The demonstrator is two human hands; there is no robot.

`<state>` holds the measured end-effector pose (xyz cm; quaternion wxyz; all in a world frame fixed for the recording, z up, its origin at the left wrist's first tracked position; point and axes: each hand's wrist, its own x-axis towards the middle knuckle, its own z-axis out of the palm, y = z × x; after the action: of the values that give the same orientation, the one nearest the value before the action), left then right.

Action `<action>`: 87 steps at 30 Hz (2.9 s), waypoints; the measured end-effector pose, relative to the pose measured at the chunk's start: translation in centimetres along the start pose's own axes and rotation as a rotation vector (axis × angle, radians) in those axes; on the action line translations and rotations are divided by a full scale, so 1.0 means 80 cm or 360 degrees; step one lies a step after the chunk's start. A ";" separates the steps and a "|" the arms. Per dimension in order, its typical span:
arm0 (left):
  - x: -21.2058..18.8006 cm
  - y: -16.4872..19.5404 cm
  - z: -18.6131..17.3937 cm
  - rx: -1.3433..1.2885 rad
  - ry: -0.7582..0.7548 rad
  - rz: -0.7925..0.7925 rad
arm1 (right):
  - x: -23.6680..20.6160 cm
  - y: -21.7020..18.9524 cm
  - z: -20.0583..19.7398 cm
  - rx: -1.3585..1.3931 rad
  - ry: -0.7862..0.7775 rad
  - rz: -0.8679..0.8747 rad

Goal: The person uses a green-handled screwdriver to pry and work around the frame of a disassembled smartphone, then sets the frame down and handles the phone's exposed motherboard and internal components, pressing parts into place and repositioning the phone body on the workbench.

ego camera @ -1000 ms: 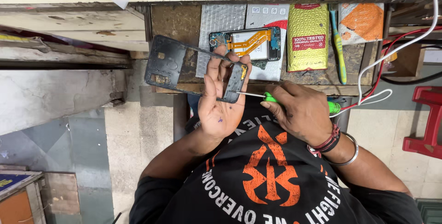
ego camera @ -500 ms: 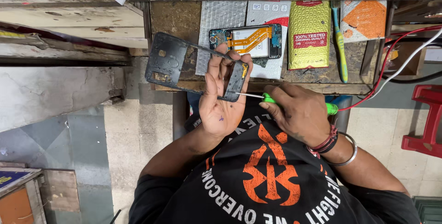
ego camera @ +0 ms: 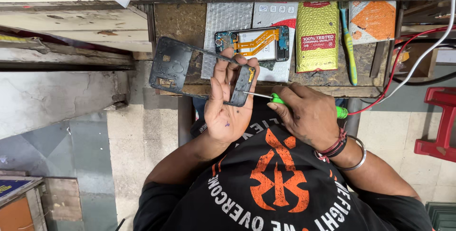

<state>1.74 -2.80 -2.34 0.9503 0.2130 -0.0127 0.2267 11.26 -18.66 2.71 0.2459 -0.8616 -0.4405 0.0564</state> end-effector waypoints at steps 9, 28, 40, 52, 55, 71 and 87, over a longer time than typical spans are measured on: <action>-0.002 0.002 0.000 -0.0058 0.0020 -0.0043 | 0.003 0.003 -0.001 -0.0081 -0.0015 0.0094; -0.001 0.006 0.001 -0.0211 0.0060 -0.0029 | 0.002 0.009 0.001 -0.0022 0.0019 0.0059; -0.003 0.005 -0.002 -0.0227 0.0049 -0.0040 | 0.000 0.016 0.002 0.0100 0.0018 -0.0041; -0.004 0.004 -0.003 -0.0239 0.0048 -0.0051 | -0.002 0.017 0.004 0.0080 0.0032 -0.0012; -0.004 0.002 -0.004 -0.0238 0.0043 -0.0032 | -0.001 0.017 0.003 0.0111 0.0054 -0.0047; -0.005 0.003 0.000 -0.0232 0.0065 -0.0062 | -0.002 0.016 0.001 0.0051 0.0045 0.0098; -0.004 0.004 -0.003 0.0007 0.0037 -0.0037 | 0.000 0.012 -0.002 -0.0028 0.0008 0.0080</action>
<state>1.31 -2.58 -2.48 0.9525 0.2125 0.0011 0.2183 11.99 -19.19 2.38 0.2379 -0.8746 -0.4186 0.0566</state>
